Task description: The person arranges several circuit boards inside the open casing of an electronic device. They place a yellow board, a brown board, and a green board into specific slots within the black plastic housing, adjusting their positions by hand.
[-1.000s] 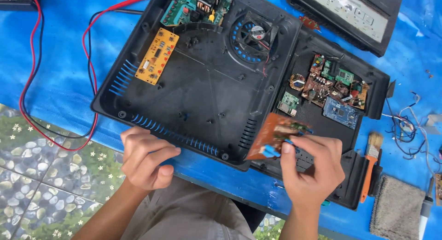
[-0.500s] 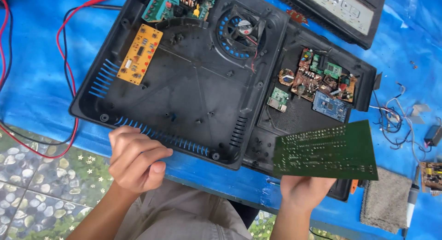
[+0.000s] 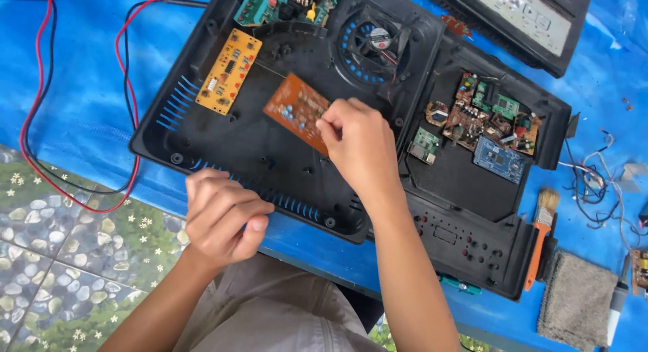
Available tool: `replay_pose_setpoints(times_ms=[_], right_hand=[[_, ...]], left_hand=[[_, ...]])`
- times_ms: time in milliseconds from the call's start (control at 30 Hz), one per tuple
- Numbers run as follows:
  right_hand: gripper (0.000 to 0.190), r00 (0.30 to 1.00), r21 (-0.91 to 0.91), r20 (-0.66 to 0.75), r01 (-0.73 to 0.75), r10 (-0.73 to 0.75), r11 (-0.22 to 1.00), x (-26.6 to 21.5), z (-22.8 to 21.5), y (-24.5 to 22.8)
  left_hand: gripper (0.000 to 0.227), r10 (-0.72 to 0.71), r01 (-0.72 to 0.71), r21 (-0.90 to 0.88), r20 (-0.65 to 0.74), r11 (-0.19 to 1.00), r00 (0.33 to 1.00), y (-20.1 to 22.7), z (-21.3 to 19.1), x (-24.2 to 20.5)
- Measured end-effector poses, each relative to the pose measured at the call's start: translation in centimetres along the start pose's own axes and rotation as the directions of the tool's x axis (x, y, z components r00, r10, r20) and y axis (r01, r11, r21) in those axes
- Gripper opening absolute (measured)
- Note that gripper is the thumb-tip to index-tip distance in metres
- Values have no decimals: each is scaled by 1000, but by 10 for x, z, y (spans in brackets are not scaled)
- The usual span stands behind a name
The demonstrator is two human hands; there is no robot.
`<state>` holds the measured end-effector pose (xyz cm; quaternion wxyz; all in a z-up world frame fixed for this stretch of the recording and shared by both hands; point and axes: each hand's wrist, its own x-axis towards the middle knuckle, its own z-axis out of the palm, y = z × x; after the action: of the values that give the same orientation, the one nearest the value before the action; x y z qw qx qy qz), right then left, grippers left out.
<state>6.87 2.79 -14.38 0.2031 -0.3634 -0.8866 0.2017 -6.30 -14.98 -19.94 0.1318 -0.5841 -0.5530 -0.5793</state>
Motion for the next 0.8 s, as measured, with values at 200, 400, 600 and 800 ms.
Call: replay_pose_setpoints(times_ms=[200, 400, 600, 800], right_hand=[[12, 987, 54, 155, -52, 43, 997, 0, -15, 2], [13, 990, 216, 143, -16, -15, 976, 4, -54, 12], [16, 995, 140, 87, 30, -43, 990, -10, -67, 24], [25, 993, -3, 96, 77, -76, 997, -19, -33, 20]], left_hand=[[39, -11, 11, -8, 12, 1000, 1000, -4, 0, -2], [40, 8, -8, -27, -1, 1000, 1000, -8, 2, -2], [43, 14, -14, -4, 53, 1000, 998, -8, -1, -2], [41, -6, 5, 13, 53, 1000, 999, -8, -1, -3]])
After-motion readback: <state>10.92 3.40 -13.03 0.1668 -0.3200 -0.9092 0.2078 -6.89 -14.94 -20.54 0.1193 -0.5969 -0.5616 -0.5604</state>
